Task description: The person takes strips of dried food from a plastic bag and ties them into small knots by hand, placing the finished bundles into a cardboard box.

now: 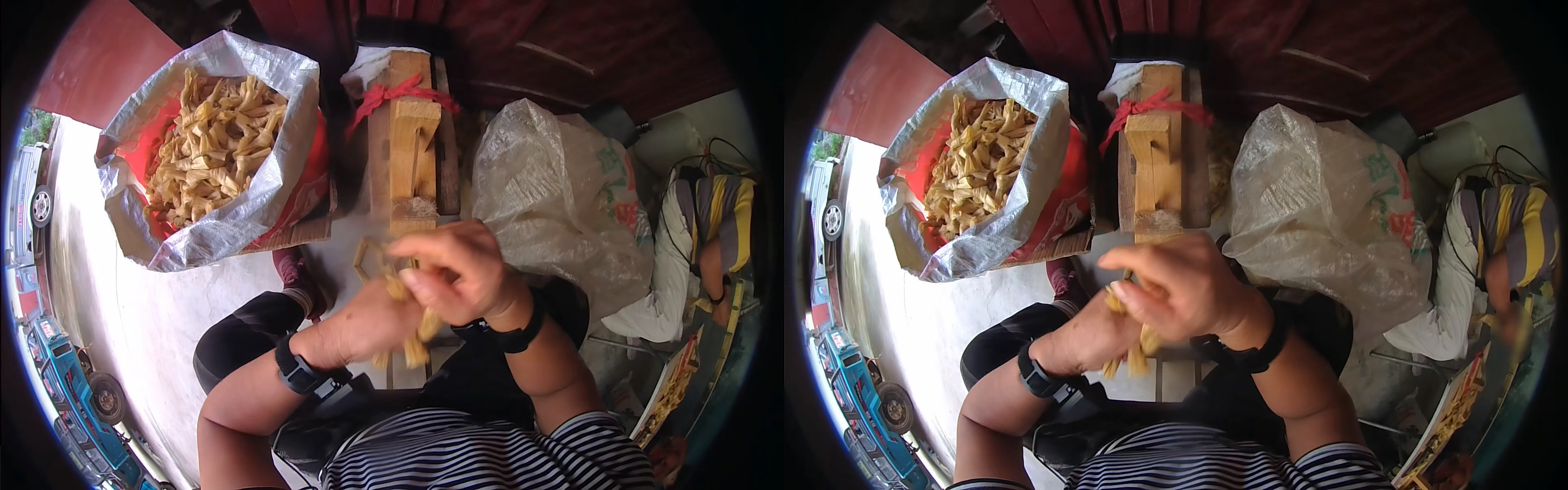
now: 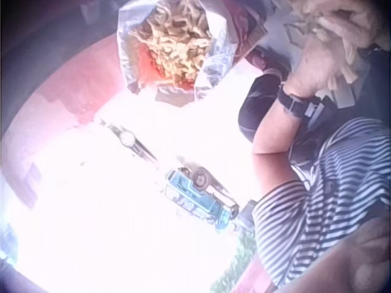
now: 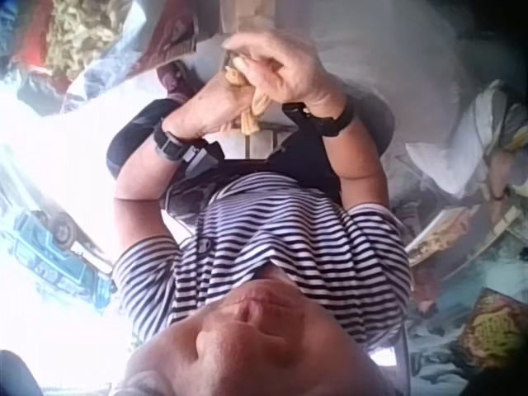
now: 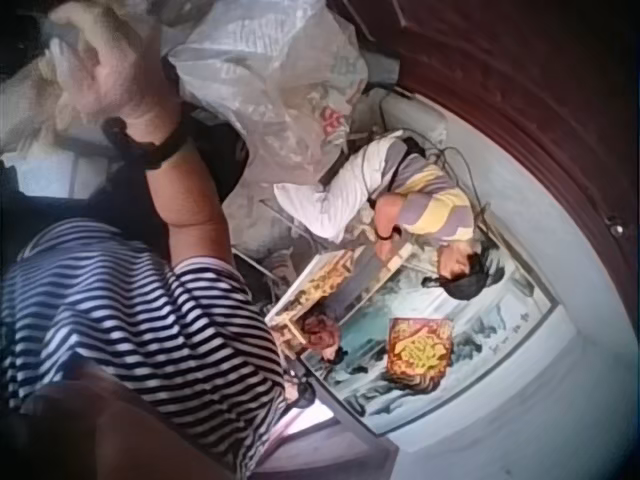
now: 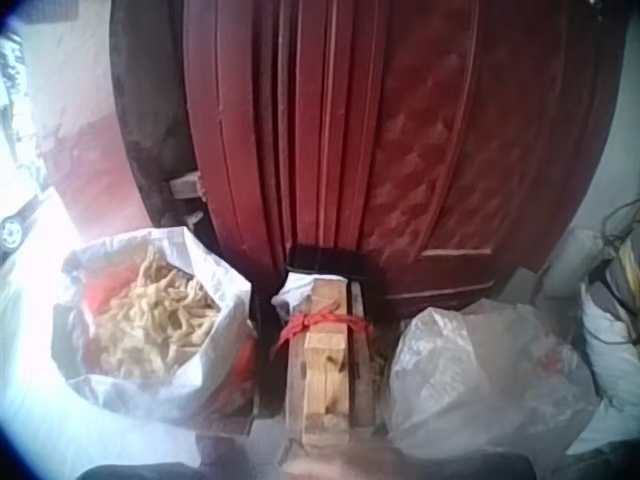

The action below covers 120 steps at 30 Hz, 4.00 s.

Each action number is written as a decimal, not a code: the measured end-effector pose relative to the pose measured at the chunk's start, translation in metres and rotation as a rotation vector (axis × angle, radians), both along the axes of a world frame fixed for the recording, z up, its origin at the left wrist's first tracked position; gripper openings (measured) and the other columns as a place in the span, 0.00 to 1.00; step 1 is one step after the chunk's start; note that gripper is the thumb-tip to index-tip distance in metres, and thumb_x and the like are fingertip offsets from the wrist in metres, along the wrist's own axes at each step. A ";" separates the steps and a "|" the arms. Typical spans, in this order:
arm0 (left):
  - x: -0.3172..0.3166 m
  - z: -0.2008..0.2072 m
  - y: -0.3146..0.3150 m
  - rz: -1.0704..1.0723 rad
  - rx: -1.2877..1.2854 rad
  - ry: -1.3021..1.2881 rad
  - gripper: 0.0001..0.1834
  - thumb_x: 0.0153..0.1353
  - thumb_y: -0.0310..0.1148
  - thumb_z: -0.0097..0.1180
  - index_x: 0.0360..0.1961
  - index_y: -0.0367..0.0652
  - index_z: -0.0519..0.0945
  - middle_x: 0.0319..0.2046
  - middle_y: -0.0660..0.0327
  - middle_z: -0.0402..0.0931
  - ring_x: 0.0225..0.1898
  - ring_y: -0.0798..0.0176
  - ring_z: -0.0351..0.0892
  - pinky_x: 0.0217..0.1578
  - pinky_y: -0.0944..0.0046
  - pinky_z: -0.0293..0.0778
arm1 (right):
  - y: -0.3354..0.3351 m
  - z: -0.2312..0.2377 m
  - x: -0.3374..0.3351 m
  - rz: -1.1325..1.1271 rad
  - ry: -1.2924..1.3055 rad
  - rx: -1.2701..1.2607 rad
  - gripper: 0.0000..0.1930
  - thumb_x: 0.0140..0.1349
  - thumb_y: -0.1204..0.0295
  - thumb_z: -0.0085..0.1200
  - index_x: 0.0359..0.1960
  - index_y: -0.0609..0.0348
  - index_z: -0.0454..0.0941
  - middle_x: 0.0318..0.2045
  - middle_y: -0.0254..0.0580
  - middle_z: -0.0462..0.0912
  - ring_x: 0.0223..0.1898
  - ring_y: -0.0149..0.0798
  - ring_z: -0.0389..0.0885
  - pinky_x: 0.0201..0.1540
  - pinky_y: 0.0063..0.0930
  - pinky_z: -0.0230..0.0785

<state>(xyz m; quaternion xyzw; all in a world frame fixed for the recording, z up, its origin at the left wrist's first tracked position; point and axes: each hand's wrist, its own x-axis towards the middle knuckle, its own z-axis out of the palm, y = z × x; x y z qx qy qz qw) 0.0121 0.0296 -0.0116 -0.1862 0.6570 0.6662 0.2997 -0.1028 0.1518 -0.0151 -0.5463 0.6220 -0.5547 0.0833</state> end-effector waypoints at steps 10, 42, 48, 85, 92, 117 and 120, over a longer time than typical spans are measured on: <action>-0.001 0.013 -0.035 -0.197 -0.846 1.063 0.15 0.39 0.29 0.63 0.34 0.47 0.82 0.28 0.63 0.74 0.27 0.58 0.76 0.25 0.63 0.71 | 0.009 -0.008 0.019 0.049 -1.107 0.512 0.12 0.65 0.66 0.52 0.34 0.65 0.77 0.23 0.32 0.75 0.20 0.25 0.71 0.20 0.19 0.61; 0.009 0.027 -0.060 0.522 -0.043 0.867 0.10 0.60 0.30 0.60 0.36 0.33 0.82 0.36 0.58 0.79 0.34 0.68 0.76 0.33 0.70 0.73 | 0.019 -0.015 0.022 0.503 -1.395 0.421 0.31 0.68 0.44 0.39 0.26 0.63 0.76 0.13 0.22 0.61 0.15 0.19 0.54 0.19 0.16 0.45; 0.007 0.028 -0.054 0.468 0.123 0.317 0.20 0.55 0.40 0.65 0.41 0.35 0.78 0.29 0.62 0.79 0.22 0.75 0.73 0.20 0.77 0.65 | 0.012 -0.007 0.016 0.238 -1.416 0.442 0.22 0.69 0.54 0.45 0.26 0.59 0.74 0.15 0.22 0.62 0.16 0.17 0.53 0.19 0.14 0.45; -0.005 -0.010 -0.046 0.323 -0.297 0.440 0.16 0.62 0.25 0.52 0.52 0.35 0.73 0.44 0.56 0.78 0.46 0.64 0.78 0.46 0.65 0.73 | -0.015 -0.009 0.012 -0.012 0.323 0.142 0.16 0.39 0.73 0.72 0.24 0.55 0.73 0.17 0.34 0.71 0.18 0.37 0.74 0.20 0.28 0.65; 0.012 -0.023 -0.004 -0.024 0.387 0.213 0.11 0.67 0.34 0.49 0.39 0.40 0.81 0.22 0.71 0.72 0.24 0.77 0.67 0.25 0.73 0.65 | -0.001 0.003 0.006 0.092 0.135 0.050 0.10 0.48 0.72 0.65 0.24 0.58 0.74 0.14 0.36 0.72 0.13 0.38 0.72 0.18 0.27 0.62; 0.000 -0.002 -0.044 -0.137 -0.842 1.229 0.09 0.36 0.30 0.60 0.21 0.40 0.76 0.31 0.60 0.75 0.30 0.55 0.76 0.31 0.59 0.74 | 0.017 -0.066 0.044 0.181 -1.856 0.214 0.11 0.66 0.64 0.49 0.40 0.60 0.75 0.22 0.34 0.76 0.17 0.24 0.69 0.19 0.18 0.58; 0.003 -0.003 -0.034 0.101 -0.954 1.177 0.12 0.37 0.28 0.61 0.27 0.39 0.79 0.39 0.58 0.78 0.37 0.53 0.77 0.41 0.57 0.73 | -0.005 -0.026 0.040 -0.059 -1.565 0.107 0.11 0.69 0.66 0.46 0.41 0.61 0.74 0.23 0.35 0.76 0.17 0.22 0.68 0.17 0.17 0.58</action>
